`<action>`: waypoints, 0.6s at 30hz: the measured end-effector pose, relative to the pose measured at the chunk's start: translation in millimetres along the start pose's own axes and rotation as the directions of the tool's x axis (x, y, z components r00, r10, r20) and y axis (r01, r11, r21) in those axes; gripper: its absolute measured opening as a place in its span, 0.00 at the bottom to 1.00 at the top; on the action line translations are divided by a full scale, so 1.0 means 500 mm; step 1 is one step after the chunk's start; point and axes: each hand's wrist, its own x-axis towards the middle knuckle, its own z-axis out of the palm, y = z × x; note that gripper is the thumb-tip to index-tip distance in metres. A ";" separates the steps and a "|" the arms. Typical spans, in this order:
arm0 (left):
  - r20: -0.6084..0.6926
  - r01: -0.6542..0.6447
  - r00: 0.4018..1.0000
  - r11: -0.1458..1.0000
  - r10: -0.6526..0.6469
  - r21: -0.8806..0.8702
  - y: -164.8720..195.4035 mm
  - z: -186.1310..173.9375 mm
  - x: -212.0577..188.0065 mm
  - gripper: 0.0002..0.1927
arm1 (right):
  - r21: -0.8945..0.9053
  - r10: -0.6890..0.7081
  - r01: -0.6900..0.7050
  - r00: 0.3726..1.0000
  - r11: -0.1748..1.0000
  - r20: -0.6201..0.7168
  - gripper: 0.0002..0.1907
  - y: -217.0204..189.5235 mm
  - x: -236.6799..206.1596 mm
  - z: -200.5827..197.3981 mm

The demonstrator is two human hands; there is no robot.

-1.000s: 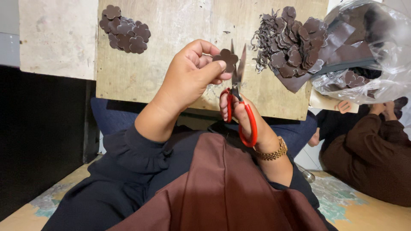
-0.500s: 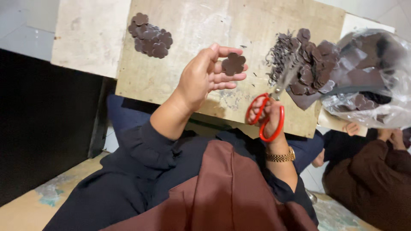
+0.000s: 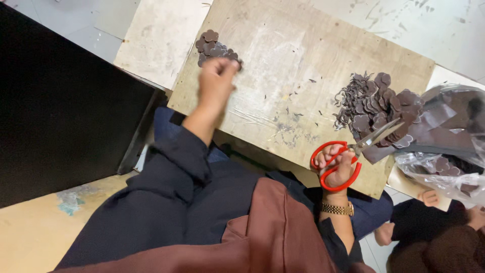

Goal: The person uses red-handled scissors to trim the edges of small, dark brown, flower-shaped pieces of material. They hold each piece in the left hand and carefully cut around the perimeter with the right hand, then place the finished piece on a wooden board to the left.

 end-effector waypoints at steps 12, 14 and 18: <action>0.182 -0.323 0.931 0.486 0.315 0.812 0.008 -0.022 0.027 0.52 | -0.041 -0.055 0.055 0.998 0.998 -0.002 0.20 -0.013 0.007 0.033; 0.177 -0.324 0.930 0.491 0.324 0.809 0.019 -0.012 0.048 0.45 | -0.067 -0.060 0.059 0.998 0.996 -0.013 0.19 -0.010 0.012 0.036; 0.181 -0.333 0.931 0.532 0.318 0.779 0.031 0.006 0.087 0.34 | -0.063 -0.108 0.108 0.994 0.992 0.008 0.17 -0.008 0.007 0.038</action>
